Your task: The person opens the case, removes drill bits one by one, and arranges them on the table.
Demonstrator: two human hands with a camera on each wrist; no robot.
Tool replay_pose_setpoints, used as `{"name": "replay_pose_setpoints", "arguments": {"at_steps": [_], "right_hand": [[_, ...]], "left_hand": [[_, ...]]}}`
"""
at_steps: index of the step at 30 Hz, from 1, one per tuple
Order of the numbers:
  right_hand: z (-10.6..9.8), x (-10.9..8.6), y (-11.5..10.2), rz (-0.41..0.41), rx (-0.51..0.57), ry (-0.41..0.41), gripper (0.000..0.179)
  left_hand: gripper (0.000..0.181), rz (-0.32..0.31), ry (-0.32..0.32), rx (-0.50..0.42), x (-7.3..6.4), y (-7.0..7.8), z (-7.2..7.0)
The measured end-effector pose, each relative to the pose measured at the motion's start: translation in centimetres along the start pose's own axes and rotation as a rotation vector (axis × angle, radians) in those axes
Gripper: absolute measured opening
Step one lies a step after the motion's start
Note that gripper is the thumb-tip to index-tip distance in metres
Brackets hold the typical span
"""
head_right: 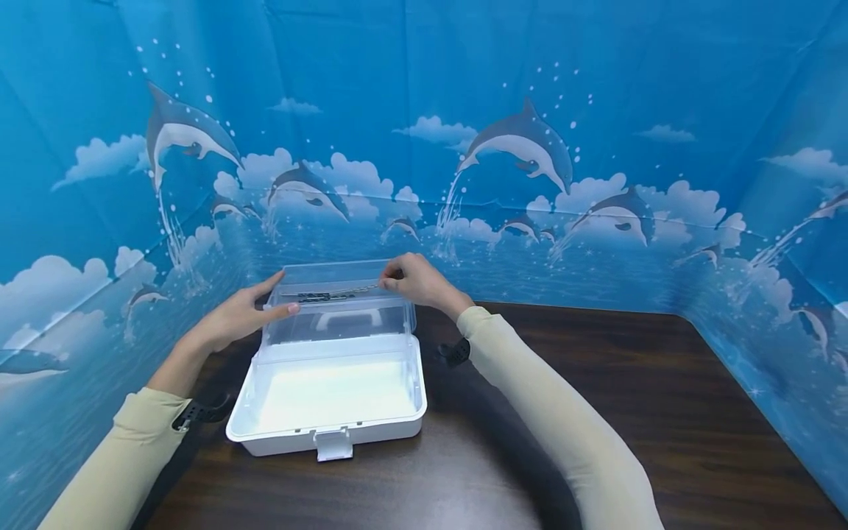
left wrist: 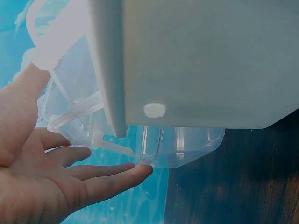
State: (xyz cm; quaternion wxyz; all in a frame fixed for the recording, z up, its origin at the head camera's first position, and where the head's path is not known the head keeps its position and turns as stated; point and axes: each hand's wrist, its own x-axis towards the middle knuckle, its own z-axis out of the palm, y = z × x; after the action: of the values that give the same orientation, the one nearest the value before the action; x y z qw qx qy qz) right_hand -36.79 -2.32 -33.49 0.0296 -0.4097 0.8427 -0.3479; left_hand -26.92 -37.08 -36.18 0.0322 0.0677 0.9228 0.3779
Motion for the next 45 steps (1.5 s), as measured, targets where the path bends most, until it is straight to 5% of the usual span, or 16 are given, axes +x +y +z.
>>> {"name": "replay_pose_setpoints", "arguments": {"at_steps": [10,21,33,45], "right_hand": [[-1.7,-2.9,1.9,-0.016,0.000,0.117,0.019],[-4.2,-7.8,7.4,0.103,0.033,0.252,0.024],[-5.1,-12.9,13.6,0.256,0.022,0.203,0.022],[-4.1,-14.1,17.3,0.328,-0.019,0.136,0.017]], "left_hand": [[0.109,-0.014,0.008,0.027,-0.2,-0.4,0.3],[0.107,-0.021,0.001,0.038,-0.5,-0.6,-0.3],[0.106,-0.014,-0.014,0.042,-0.7,-0.2,-0.2],[0.105,-0.006,-0.017,0.053,-0.1,-0.2,0.2]]}}
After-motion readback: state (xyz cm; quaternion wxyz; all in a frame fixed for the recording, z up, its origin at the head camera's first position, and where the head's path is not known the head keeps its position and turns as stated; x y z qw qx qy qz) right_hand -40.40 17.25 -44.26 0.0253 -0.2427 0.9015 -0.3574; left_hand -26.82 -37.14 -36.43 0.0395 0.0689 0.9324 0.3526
